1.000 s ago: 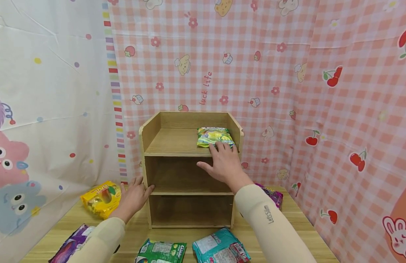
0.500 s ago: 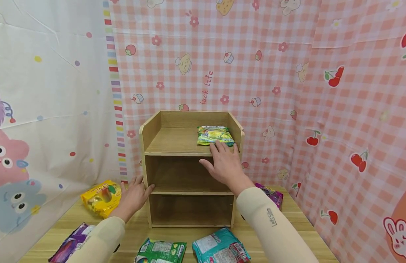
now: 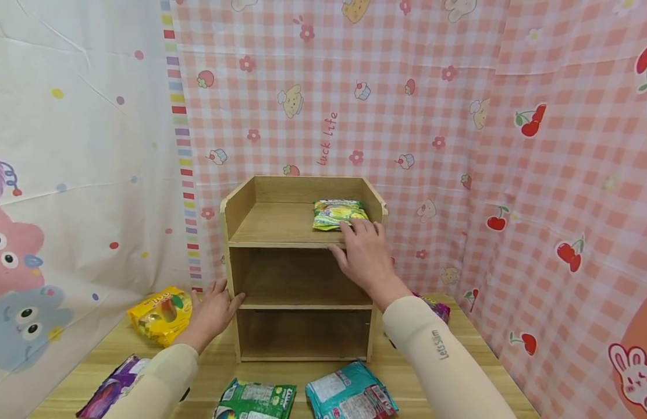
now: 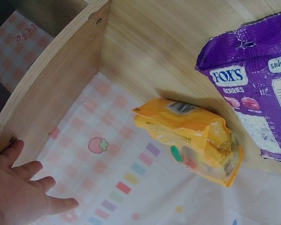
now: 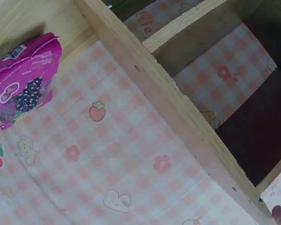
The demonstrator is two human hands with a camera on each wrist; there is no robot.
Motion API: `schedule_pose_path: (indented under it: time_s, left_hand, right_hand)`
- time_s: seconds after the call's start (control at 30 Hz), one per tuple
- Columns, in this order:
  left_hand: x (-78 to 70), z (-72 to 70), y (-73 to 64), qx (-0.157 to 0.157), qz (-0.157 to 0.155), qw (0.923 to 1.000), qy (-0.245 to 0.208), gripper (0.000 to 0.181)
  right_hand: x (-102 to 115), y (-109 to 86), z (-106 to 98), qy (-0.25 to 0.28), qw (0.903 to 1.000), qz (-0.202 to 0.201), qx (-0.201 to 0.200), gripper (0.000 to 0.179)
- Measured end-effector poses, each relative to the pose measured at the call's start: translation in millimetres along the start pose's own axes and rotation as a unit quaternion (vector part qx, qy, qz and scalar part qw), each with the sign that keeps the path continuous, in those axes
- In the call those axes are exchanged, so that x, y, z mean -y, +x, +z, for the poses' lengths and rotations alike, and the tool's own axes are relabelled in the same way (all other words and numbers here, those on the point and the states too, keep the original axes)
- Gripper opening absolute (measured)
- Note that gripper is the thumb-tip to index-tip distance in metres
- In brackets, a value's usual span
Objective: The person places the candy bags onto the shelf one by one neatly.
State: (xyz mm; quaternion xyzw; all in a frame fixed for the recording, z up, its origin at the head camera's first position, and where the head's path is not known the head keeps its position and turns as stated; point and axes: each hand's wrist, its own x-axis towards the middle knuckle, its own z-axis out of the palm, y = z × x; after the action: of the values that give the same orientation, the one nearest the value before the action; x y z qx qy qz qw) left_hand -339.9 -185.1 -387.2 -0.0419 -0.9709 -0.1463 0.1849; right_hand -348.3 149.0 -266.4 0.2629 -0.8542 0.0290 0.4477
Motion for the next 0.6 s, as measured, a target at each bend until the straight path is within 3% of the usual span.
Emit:
schedule_pose_path:
  time_s: [0.3,0.47,0.6]
  left_hand:
    - [1.4,1.7,-0.8,0.002,-0.002,1.0,0.003,0.054]
    - [1.1,1.6,-0.3,0.004,-0.003,1.0,0.0,0.055]
    - [0.6,0.4,-0.2,0.003,-0.004,1.0,-0.001,0.055]
  right_hand:
    - [-12,-3.7,-4,0.017,0.9936,-0.001,-0.112,0.048]
    - [-21,-11.0,-4,0.043,0.9869,0.044,-0.149,0.058]
    - [-26,-20.6,-1,0.056,0.9824,0.093,-0.152,0.07]
